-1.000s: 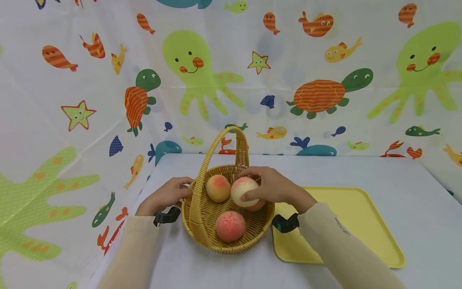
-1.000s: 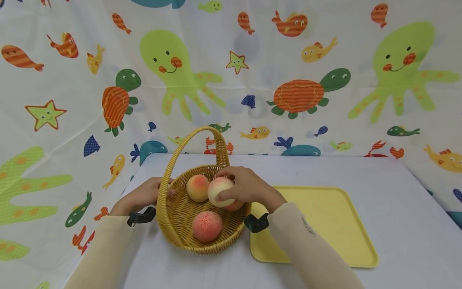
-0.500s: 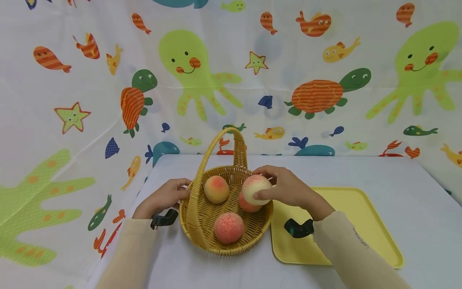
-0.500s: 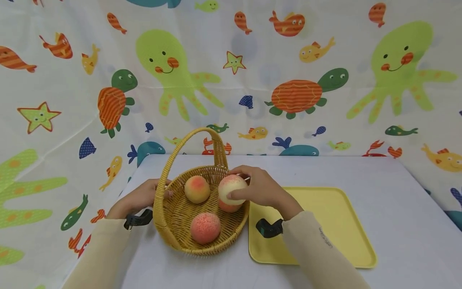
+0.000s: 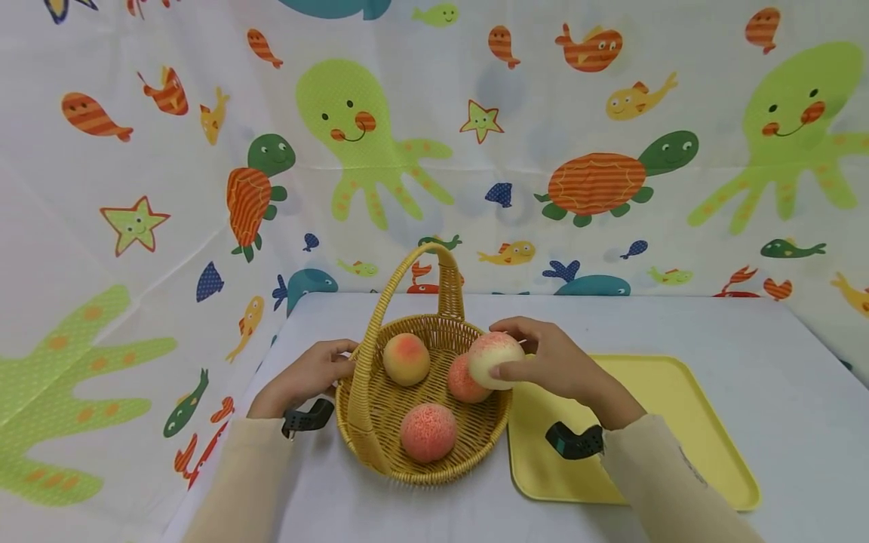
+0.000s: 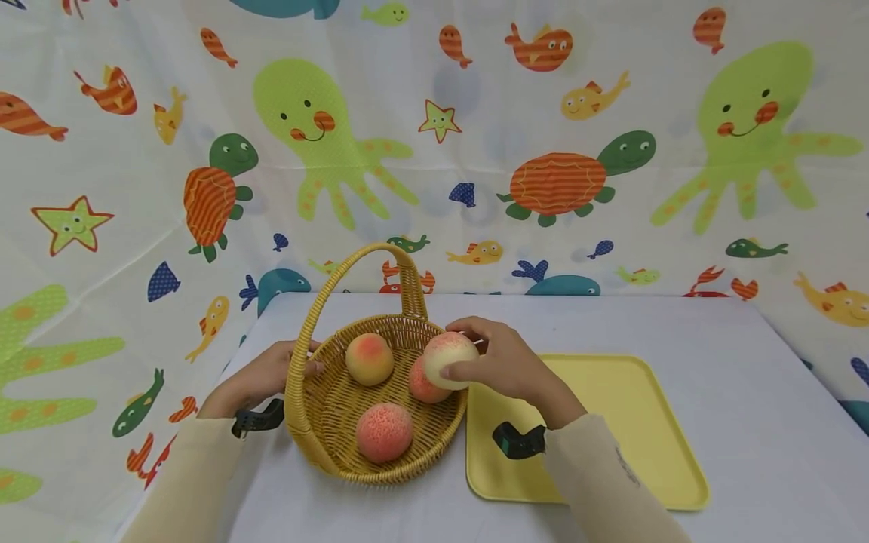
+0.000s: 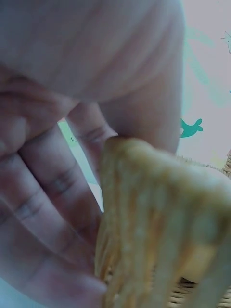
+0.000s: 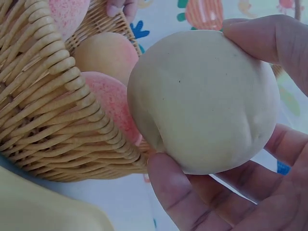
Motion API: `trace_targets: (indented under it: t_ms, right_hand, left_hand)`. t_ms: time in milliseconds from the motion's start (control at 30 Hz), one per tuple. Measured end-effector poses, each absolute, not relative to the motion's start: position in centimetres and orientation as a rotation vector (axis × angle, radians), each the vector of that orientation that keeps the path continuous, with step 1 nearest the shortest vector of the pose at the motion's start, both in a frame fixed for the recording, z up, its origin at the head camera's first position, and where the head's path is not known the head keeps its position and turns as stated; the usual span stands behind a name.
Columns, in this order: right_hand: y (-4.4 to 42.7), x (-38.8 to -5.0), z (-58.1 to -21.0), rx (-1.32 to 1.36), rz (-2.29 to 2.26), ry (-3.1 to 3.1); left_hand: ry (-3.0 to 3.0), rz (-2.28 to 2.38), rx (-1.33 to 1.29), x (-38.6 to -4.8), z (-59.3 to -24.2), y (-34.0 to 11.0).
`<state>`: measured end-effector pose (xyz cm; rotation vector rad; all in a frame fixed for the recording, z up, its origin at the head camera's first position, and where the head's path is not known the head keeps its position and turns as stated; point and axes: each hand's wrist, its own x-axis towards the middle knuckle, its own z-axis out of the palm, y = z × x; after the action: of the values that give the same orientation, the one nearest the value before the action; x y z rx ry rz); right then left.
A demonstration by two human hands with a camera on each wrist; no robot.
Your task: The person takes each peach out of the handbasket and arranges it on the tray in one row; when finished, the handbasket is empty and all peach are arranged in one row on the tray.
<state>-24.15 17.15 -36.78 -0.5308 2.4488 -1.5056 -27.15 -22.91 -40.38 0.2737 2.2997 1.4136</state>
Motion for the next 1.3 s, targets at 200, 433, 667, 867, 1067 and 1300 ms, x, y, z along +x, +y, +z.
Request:
trace_targets:
  t_ms: [200,433,667,867,1067,1300]
  right_hand:
    - [17.7,-23.7,-37.1,-0.524,-1.558,2.456]
    - [18.4,-23.3,-37.3,-0.517,-1.613,2.447]
    - [19.0,-22.8,-37.6,-0.497,-1.652,2.465]
    - [19.7,-22.4,-38.0,-0.445,-1.681,2.502]
    - [20.3,-22.1,-38.7,-0.423,-1.777,2.469]
    - [21.0,-21.7,-39.8,-0.367,-1.867,2.444]
  left_hand:
    - [2.306,1.411,0.293,-27.0,-40.3,-22.9]
    - [2.323,1.413,0.299,-26.7,-40.3,-23.1]
    - [2.354,1.385,0.308,-26.9,-40.5,-23.2]
    - [2.364,1.375,0.277,-27.0,-40.6,-23.2]
    - [2.360,1.389,0.277,-27.0,-40.9,-23.2]
    - [2.372,1.391,0.317,-26.8,-40.9,-23.4]
